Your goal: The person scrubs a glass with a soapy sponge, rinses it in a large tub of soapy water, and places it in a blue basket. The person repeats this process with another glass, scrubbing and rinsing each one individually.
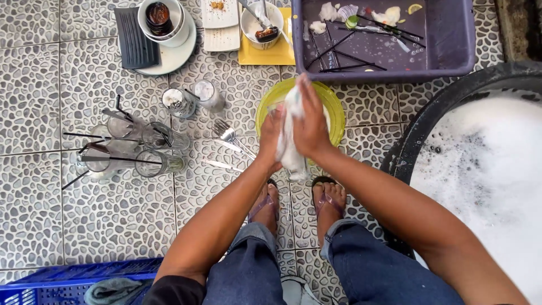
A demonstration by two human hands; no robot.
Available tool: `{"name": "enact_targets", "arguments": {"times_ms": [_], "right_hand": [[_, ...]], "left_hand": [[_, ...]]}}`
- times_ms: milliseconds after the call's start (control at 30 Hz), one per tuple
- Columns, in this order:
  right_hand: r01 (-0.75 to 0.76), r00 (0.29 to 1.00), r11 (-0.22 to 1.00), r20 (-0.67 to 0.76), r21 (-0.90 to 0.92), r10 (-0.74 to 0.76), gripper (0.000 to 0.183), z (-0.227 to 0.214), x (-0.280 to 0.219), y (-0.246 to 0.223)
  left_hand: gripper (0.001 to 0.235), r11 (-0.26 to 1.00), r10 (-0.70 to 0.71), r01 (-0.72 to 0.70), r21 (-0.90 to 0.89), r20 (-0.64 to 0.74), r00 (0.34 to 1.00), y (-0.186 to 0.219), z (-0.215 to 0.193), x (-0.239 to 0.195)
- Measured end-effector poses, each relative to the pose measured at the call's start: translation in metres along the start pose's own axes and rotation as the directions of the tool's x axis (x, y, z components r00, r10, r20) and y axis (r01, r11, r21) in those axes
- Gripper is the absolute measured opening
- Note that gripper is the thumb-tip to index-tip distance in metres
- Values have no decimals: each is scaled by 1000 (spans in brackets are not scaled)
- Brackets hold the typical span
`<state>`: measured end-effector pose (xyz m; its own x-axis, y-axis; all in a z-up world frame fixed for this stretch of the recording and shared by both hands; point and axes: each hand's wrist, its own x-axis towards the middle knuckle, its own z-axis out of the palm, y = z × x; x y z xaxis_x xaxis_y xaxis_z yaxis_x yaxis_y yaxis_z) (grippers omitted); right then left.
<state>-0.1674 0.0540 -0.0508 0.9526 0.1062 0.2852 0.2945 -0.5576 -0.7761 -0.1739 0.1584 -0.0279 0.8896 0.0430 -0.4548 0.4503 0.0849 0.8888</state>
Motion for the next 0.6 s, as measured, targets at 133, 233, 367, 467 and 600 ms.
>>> {"name": "enact_targets", "arguments": {"times_ms": [133,233,367,467,600], "right_hand": [[-18,1000,996,-17,90,20,54,9,-15,-5],[48,983,999,179,-19,-44,51,11,-39,-11],[162,983,985,80,56,-166,54,9,-19,19],[55,998,980,-36,191,-49,53,5,-25,21],[-6,1000,977,7,215,4,52,4,-54,17]], "left_hand": [[84,994,-74,69,-81,-60,995,5,-6,7],[80,964,-84,34,-264,-177,981,-7,-18,23],[79,992,-81,73,-98,-81,993,-5,-3,16],[74,991,-94,90,-102,-34,995,14,11,-1],[77,958,-60,27,-286,-110,992,35,10,5]]}}
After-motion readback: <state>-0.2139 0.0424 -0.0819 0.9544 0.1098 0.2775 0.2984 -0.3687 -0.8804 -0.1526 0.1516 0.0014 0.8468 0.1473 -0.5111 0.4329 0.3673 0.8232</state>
